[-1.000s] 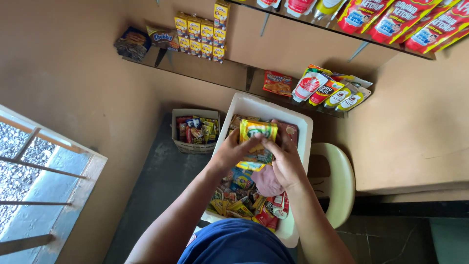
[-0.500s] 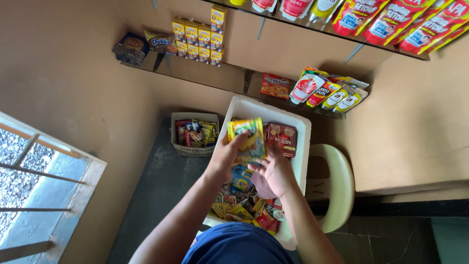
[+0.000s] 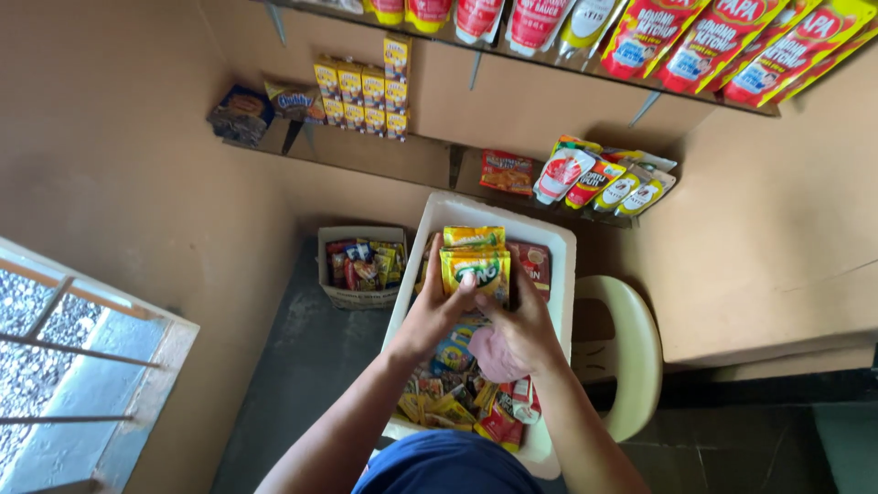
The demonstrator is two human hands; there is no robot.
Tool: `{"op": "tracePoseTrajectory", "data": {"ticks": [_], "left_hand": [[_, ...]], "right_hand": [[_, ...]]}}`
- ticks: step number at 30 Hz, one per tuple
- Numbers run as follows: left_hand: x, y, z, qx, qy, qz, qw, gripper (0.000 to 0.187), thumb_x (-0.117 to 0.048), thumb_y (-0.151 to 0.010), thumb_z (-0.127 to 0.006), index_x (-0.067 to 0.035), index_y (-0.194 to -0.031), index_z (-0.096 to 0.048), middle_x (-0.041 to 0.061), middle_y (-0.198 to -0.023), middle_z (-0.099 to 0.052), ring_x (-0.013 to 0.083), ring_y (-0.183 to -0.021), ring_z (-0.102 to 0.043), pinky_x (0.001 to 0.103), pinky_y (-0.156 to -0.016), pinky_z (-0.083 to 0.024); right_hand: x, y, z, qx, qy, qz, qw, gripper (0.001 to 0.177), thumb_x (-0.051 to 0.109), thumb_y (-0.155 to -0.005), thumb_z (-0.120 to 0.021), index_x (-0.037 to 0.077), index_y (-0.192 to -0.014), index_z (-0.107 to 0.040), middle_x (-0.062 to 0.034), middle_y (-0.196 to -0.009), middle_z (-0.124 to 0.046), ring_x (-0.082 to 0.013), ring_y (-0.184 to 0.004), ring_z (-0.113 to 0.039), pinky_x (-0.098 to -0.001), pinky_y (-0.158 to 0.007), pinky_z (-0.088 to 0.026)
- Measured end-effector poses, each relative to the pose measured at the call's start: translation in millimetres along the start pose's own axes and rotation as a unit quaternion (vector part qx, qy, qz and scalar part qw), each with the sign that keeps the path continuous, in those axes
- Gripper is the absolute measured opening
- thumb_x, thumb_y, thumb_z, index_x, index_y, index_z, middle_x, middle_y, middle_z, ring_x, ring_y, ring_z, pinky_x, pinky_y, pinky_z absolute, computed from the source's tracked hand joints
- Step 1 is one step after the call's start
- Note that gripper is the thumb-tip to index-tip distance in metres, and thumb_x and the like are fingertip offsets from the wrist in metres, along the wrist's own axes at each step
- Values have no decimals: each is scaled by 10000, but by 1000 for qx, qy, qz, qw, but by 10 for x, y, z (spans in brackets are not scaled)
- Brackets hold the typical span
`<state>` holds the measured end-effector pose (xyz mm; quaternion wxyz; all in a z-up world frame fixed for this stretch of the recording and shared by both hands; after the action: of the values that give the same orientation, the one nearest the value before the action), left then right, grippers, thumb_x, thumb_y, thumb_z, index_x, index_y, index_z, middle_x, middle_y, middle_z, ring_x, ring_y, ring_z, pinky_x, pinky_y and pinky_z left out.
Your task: The recorder is cleaning and organizing various food and beverage packets on a retail shelf.
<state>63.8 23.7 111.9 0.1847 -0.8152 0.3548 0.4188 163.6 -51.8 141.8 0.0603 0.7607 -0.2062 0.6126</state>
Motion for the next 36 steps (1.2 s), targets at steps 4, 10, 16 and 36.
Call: {"op": "tracePoseTrajectory", "data": {"ticks": [4,10,16,36], "left_hand": [[-187,93,-21,48,-29,-13,998,1024,-293,-905,-742,-170,-1632,-31,141,-1529,-463,228,-1286,-577,422,-1006,-552],[-321,200,-26,94,83,42,991,832,-298,-825,-838,-33,-1468,-382,134,-1341,-609,242,-1206,-633,422,-1003,-563],[-517,240,51,87,-112,29,989,776,-263,-784,-870,11,-1397,-480,100,-1270,-673,167,-1171,-638,332,-1009,-549],[-1271,256,574,89,-134,-100,982,805,-208,-790,-879,-111,-1443,-418,22,-1243,-599,124,-1157,-570,286,-997,-501]], "right_hand": [[60,70,-37,-33,36,24,999,778,124,-918,-783,-27,-1572,-390,-153,-1417,-586,-246,-1289,-577,-396,-1105,-487],[229,39,-77,6,146,71,987,876,293,-891,-825,36,-1571,-335,-125,-1441,-573,-227,-1336,-571,-399,-1141,-467],[1142,-25,-422,72,212,228,947,1092,406,-862,-846,41,-1605,-135,-140,-1651,-233,-261,-1520,-258,-423,-1202,-261],[948,-408,-1319,66,479,226,846,600,235,-762,-910,125,-1310,-692,-56,-1204,-722,-217,-1097,-719,-341,-971,-575]]}}
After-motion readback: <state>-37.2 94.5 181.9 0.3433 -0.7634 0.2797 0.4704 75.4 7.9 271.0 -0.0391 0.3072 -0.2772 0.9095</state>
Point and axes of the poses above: each hand's wrist, its own y-axis away from the middle knuckle, its own z-axis out of the back of the hand, x = y × z, the point moved 7 cm from there along -y, towards the middle knuckle
